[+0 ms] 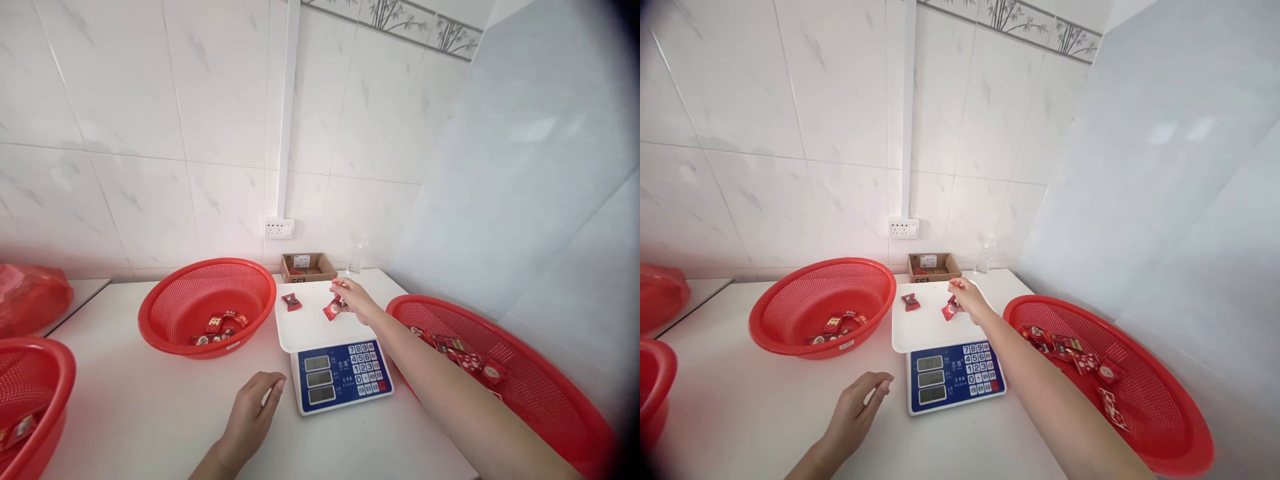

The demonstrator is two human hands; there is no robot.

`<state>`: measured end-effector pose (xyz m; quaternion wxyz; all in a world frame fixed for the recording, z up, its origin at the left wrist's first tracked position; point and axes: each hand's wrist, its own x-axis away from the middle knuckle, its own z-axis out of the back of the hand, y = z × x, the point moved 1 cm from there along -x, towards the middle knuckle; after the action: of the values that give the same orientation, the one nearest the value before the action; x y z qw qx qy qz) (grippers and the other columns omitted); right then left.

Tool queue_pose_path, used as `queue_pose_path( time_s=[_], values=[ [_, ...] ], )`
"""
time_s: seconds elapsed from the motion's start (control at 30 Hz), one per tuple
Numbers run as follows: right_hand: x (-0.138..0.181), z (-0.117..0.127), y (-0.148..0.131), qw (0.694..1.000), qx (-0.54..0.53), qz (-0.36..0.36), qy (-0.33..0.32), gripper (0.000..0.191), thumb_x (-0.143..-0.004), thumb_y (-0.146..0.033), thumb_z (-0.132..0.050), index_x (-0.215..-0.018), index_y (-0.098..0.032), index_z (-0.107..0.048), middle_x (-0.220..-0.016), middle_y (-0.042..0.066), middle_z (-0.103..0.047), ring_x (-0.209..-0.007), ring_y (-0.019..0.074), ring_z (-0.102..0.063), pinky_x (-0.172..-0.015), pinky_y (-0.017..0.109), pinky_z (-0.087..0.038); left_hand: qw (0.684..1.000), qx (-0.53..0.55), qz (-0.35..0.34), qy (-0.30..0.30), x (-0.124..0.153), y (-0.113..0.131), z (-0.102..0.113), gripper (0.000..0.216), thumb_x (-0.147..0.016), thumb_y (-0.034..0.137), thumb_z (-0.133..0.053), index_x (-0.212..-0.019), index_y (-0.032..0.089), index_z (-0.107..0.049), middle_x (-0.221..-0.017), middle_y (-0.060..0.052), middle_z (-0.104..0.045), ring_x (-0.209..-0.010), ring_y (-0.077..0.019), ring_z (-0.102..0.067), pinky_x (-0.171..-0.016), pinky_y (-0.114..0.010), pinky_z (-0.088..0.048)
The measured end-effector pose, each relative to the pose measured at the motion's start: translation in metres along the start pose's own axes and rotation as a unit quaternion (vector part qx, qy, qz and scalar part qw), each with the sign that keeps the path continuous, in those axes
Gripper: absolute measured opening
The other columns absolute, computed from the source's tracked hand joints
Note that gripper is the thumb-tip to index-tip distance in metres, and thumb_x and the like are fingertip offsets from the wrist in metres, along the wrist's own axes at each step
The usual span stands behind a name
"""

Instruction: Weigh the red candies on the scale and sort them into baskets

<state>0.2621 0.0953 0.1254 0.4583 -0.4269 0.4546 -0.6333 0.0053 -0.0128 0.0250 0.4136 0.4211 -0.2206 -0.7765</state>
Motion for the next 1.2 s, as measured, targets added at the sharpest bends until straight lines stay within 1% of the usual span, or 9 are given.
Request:
queue_pose_path(
  time_s=[0.1, 0.23, 0.47, 0.6, 0.7, 0.77, 0.87, 1.03, 1.2],
  values=[
    [0.001, 0.007, 0.004, 1.0, 0.017, -0.024, -0.007, 0.027, -0.077, -0.026, -0.056, -0.103, -0.022, -0.051, -0.082, 0.0, -0.054, -0.057, 0.0085, -0.053, -0.062, 0.027, -0.056, 1.0, 0.002, 0.0, 0.0, 0.0, 0.0, 0.0, 0.029, -0.091, 0.038, -0.039, -0.089, 0.021, -0.063, -0.079, -0.006, -0.068, -0.073, -0.0168, -0.064, -0.066, -0.026, -0.052],
    [-0.001, 0.012, 0.011, 0.998, 0.052, -0.034, -0.008, 0.028, -0.077, -0.028, -0.055, -0.104, -0.022, -0.051, -0.089, 0.002, -0.055, -0.063, 0.0111, -0.057, -0.059, 0.026, -0.055, 1.0, 0.003, -0.003, 0.004, 0.0, -0.001, 0.0, 0.027, -0.09, 0.036, -0.04, -0.089, 0.021, -0.063, -0.08, -0.006, -0.068, -0.073, -0.0166, -0.064, -0.066, -0.025, -0.052],
    [0.001, 0.006, 0.011, 0.994, 0.109, 0.016, -0.004, 0.03, -0.078, -0.026, -0.053, -0.107, -0.022, -0.052, -0.091, 0.002, -0.057, -0.061, 0.0094, -0.054, -0.055, 0.023, -0.052, 1.0, 0.0, 0.007, -0.009, 0.001, -0.002, -0.001, 0.026, -0.091, 0.035, -0.04, -0.09, 0.022, -0.062, -0.082, -0.006, -0.068, -0.075, -0.0169, -0.064, -0.067, -0.026, -0.052],
    [0.006, -0.006, 0.014, 0.978, 0.177, 0.036, -0.103, 0.024, -0.077, -0.028, -0.055, -0.1, -0.022, -0.059, -0.075, 0.001, -0.058, -0.06, 0.0115, -0.056, -0.048, 0.02, -0.048, 1.0, 0.003, 0.008, -0.011, 0.001, -0.001, 0.0, 0.025, -0.09, 0.034, -0.041, -0.089, 0.023, -0.063, -0.081, -0.004, -0.068, -0.075, -0.0155, -0.064, -0.066, -0.024, -0.051],
    [0.006, -0.011, 0.016, 0.949, 0.271, 0.061, -0.149, 0.039, -0.078, -0.032, -0.056, -0.116, -0.024, -0.055, -0.078, 0.003, -0.061, -0.061, 0.013, -0.057, -0.044, 0.02, -0.045, 1.0, 0.004, 0.001, -0.004, 0.0, 0.0, 0.0, 0.022, -0.09, 0.031, -0.043, -0.089, 0.023, -0.063, -0.08, -0.002, -0.068, -0.074, -0.0141, -0.064, -0.066, -0.022, -0.051],
    [0.004, -0.011, 0.015, 0.94, 0.311, 0.08, -0.114, 0.047, -0.08, -0.036, -0.053, -0.125, -0.025, -0.048, -0.083, 0.004, -0.062, -0.061, 0.0134, -0.057, -0.045, 0.02, -0.044, 1.0, 0.004, -0.002, 0.0, 0.0, 0.001, 0.0, 0.021, -0.09, 0.031, -0.043, -0.089, 0.022, -0.063, -0.08, -0.002, -0.068, -0.074, -0.014, -0.064, -0.066, -0.022, -0.051],
    [0.001, -0.01, 0.011, 0.934, 0.339, 0.099, -0.056, 0.049, -0.082, -0.043, -0.05, -0.125, -0.02, -0.048, -0.093, 0.008, -0.063, -0.062, 0.0132, -0.058, -0.05, 0.022, -0.044, 1.0, 0.006, -0.003, -0.002, 0.0, 0.0, -0.001, 0.022, -0.09, 0.031, -0.042, -0.089, 0.022, -0.062, -0.079, -0.003, -0.068, -0.073, -0.0142, -0.064, -0.066, -0.022, -0.051],
    [-0.001, -0.014, 0.012, 0.933, 0.344, 0.081, -0.071, 0.051, -0.083, -0.052, -0.046, -0.122, -0.02, -0.051, -0.11, 0.011, -0.058, -0.067, 0.0132, -0.06, -0.056, 0.023, -0.046, 1.0, 0.005, -0.004, -0.009, 0.001, -0.002, -0.003, 0.024, -0.091, 0.032, -0.04, -0.089, 0.022, -0.062, -0.08, -0.003, -0.068, -0.074, -0.0145, -0.063, -0.066, -0.024, -0.051],
    [-0.005, -0.019, 0.013, 0.911, 0.384, 0.147, -0.019, 0.047, -0.083, -0.046, -0.047, -0.118, -0.015, -0.055, -0.121, 0.015, -0.052, -0.088, 0.0184, -0.059, -0.083, 0.031, -0.043, 1.0, 0.007, 0.001, -0.013, 0.001, -0.002, -0.003, 0.024, -0.091, 0.031, -0.04, -0.089, 0.022, -0.062, -0.081, -0.003, -0.068, -0.075, -0.0144, -0.063, -0.066, -0.023, -0.05]
  ],
)
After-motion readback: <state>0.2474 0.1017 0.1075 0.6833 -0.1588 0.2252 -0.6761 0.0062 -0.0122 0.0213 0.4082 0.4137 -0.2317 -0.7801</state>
